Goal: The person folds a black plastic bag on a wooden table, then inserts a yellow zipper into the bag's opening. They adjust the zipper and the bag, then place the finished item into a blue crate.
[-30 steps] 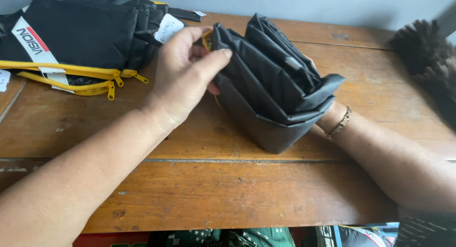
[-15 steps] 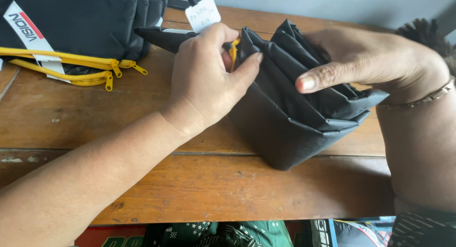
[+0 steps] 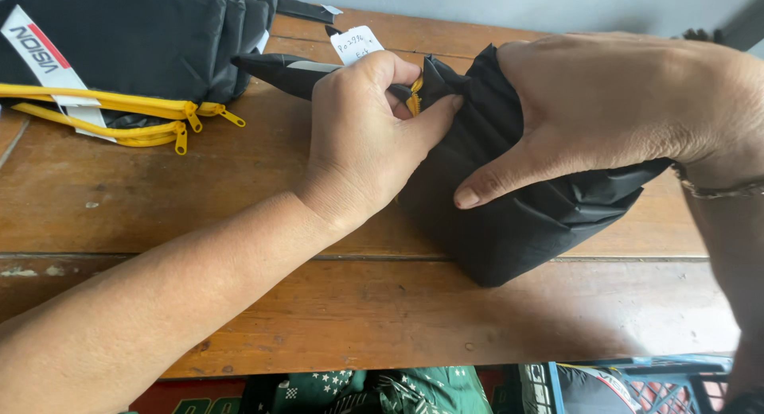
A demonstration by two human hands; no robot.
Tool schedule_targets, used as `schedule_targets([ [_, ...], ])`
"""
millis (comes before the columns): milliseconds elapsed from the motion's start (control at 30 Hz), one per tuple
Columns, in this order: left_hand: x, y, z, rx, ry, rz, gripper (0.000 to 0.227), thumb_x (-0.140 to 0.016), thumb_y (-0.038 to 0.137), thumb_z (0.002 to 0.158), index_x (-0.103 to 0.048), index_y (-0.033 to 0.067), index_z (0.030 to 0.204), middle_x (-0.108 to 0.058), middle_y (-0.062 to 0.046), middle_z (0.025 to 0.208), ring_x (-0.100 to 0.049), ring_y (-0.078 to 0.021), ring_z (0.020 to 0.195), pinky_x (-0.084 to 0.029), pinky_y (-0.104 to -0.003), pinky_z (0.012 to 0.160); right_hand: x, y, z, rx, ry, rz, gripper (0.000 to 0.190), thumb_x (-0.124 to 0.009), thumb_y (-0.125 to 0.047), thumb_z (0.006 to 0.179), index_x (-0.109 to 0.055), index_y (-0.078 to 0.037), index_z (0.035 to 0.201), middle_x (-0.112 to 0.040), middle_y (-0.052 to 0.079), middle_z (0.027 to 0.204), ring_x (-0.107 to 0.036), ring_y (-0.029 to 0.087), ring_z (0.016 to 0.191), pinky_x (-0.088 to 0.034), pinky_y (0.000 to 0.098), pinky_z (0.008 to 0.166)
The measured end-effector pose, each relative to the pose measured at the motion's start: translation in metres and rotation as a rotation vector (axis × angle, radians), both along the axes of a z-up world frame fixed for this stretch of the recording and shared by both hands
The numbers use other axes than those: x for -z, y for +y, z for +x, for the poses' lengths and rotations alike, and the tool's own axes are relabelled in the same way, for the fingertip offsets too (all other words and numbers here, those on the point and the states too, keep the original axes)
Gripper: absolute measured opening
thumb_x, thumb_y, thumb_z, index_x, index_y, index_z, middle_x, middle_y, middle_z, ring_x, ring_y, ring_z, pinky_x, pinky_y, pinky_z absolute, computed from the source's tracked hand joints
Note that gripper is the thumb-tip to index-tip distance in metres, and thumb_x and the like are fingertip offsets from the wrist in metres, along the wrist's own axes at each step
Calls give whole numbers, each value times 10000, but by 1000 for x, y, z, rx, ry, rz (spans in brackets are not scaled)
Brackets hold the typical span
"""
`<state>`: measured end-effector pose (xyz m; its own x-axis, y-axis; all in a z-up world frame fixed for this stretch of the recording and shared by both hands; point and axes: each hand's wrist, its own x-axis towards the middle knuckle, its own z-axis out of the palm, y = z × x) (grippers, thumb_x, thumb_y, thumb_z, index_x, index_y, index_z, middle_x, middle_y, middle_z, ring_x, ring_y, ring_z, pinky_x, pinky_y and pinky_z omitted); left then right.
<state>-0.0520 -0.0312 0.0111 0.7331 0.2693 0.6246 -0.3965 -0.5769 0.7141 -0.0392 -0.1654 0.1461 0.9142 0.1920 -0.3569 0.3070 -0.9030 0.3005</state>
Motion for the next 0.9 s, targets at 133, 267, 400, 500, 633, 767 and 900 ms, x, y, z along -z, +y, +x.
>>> schedule_targets([
  [133, -6, 6, -9, 67, 66, -43, 300, -835, 397, 766, -719, 140, 867, -604, 70, 526, -568, -65, 494, -483, -276, 551, 4, 1, -4, -113, -69, -156, 601, -778, -693, 689, -600, -162, 909, -730, 36, 813, -689, 287, 764, -506, 419, 726],
  [267, -25, 19, -24, 247, 303, -100, 229, -702, 240, 726, -741, 154, 935, -628, 87, 562, -556, -6, 526, -460, -210, 552, 22, -21, 7, -226, -187, 3, 462, -674, -567, 780, -545, -125, 821, -714, 57, 722, -659, 353, 711, -487, 468, 681],
  [400, -7, 18, -20, 174, 303, -38, 418, -744, 183, 663, -674, 134, 1072, -670, 62, 664, -633, -72, 601, -523, -245, 623, 29, -28, 4, -274, -186, 111, 421, -684, -534, 773, -538, -145, 847, -733, 20, 737, -655, 320, 718, -479, 464, 671],
  [500, 5, 14, -23, 94, 148, -10, 391, -747, 167, 662, -675, 97, 1039, -681, 56, 624, -657, -94, 571, -551, -265, 642, 30, -19, -8, -226, -213, 70, 783, -708, -871, 707, -568, -143, 958, -735, 80, 869, -678, 363, 883, -490, 475, 786],
  [633, 10, 21, -32, 13, -73, 48, 218, -721, 141, 737, -662, 75, 937, -652, 30, 563, -633, -136, 523, -530, -310, 643, 42, -22, -8, -335, -293, 125, 672, -694, -816, 760, -606, -182, 963, -735, 64, 837, -681, 380, 824, -505, 514, 694],
  [767, 8, 31, -45, -14, -129, 148, 122, -686, 94, 755, -656, 76, 872, -670, 22, 551, -647, -152, 470, -511, -336, 565, 58, -31, -10, -547, -368, 262, 503, -757, -585, 870, -573, -117, 853, -662, 32, 823, -632, 363, 809, -483, 516, 648],
  [900, 12, 46, -54, -99, -256, 278, 79, -676, 66, 739, -615, 82, 786, -610, -9, 525, -583, -193, 453, -446, -360, 492, 75, -22, -28, -733, -454, 366, 389, -814, -424, 797, -617, -92, 847, -657, 45, 928, -639, 385, 885, -519, 552, 664],
])
